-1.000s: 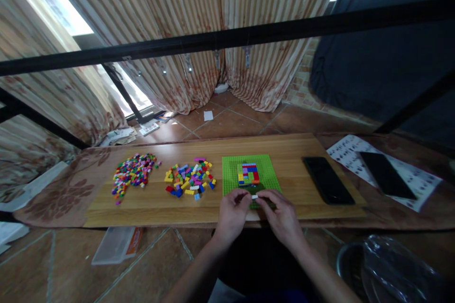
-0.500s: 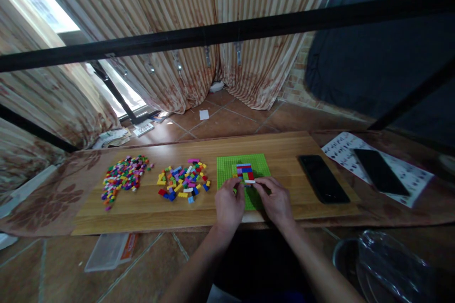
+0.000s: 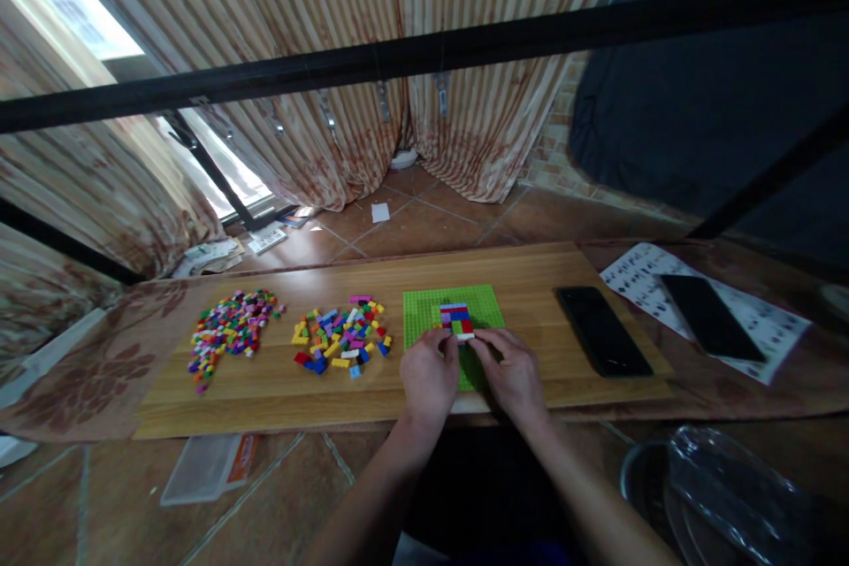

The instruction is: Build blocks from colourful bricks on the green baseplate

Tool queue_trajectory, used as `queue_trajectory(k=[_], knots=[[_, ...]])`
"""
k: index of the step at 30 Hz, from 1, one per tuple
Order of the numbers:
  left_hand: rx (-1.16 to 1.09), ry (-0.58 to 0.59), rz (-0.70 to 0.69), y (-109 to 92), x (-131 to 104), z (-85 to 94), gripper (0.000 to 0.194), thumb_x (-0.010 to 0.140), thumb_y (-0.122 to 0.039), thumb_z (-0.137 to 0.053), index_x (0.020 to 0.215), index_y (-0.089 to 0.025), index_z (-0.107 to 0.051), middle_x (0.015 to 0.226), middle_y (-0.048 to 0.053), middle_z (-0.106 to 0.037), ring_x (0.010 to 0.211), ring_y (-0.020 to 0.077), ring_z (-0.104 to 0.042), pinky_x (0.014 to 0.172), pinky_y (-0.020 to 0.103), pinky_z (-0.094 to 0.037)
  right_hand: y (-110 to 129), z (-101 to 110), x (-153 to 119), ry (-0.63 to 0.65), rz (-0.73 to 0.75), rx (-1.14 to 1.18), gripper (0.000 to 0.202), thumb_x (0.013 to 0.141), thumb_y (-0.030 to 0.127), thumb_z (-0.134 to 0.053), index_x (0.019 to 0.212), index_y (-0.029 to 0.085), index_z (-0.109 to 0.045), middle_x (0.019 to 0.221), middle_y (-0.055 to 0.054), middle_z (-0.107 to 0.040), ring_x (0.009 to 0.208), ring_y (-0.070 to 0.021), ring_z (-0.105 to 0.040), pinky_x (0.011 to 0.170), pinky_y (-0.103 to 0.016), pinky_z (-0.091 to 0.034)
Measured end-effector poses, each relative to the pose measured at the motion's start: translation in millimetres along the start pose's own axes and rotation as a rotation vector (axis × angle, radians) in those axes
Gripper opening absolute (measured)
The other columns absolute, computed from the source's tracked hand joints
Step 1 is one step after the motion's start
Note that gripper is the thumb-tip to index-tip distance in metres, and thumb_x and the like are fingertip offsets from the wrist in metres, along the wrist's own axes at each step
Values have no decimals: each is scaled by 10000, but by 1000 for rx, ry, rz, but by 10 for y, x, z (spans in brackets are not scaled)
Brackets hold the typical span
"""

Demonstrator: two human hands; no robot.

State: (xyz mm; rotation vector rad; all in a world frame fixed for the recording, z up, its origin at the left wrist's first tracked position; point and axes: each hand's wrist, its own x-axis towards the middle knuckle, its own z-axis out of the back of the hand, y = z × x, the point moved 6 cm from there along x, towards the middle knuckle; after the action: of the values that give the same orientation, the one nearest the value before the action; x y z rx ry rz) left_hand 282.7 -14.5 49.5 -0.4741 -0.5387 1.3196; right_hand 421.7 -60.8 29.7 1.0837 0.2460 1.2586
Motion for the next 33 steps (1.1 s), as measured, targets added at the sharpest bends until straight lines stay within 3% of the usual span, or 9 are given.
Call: queue_trajectory(k=[6, 15, 24, 33], knots=[[14, -2, -3, -26, -5, 15, 206, 865, -305, -496, 865, -229, -687, 863, 22, -721, 753, 154, -649, 644, 240, -389, -40, -22, 14, 13, -174, 125, 350, 875, 448, -474, 894, 196, -715, 903, -68, -715, 834, -204, -654, 772, -322, -487], [-54, 30, 40, -29, 25, 39, 223, 853, -309, -495, 809, -225, -697, 787, 17, -722, 668, 137, -632, 590, 227, -371, -193, -121, 88, -12, -460, 211, 324, 700, 488, -643, 794, 194, -739, 791, -60, -736, 745, -222, -664, 694, -321, -479], [-133, 43, 72, 21, 104, -20, 219, 839, -334, -531, 776, -208, -699, 776, 33, -724, 709, 143, -650, 625, 224, -403, -208, -127, 120, -16, -497, 239, 315, 656, 470, -674, 757, 178, -738, 753, -73, -736, 698, -215, -667, 650, -311, -481], [-2, 19, 96, 14, 58, -49, 250, 866, -349, -504, 811, -206, -702, 790, 48, -721, 740, 164, -655, 622, 243, -388, -229, -137, 114, -8, -497, 289, 331, 631, 470, -699, 774, 174, -739, 760, -72, -737, 691, -215, -668, 651, -322, -489]])
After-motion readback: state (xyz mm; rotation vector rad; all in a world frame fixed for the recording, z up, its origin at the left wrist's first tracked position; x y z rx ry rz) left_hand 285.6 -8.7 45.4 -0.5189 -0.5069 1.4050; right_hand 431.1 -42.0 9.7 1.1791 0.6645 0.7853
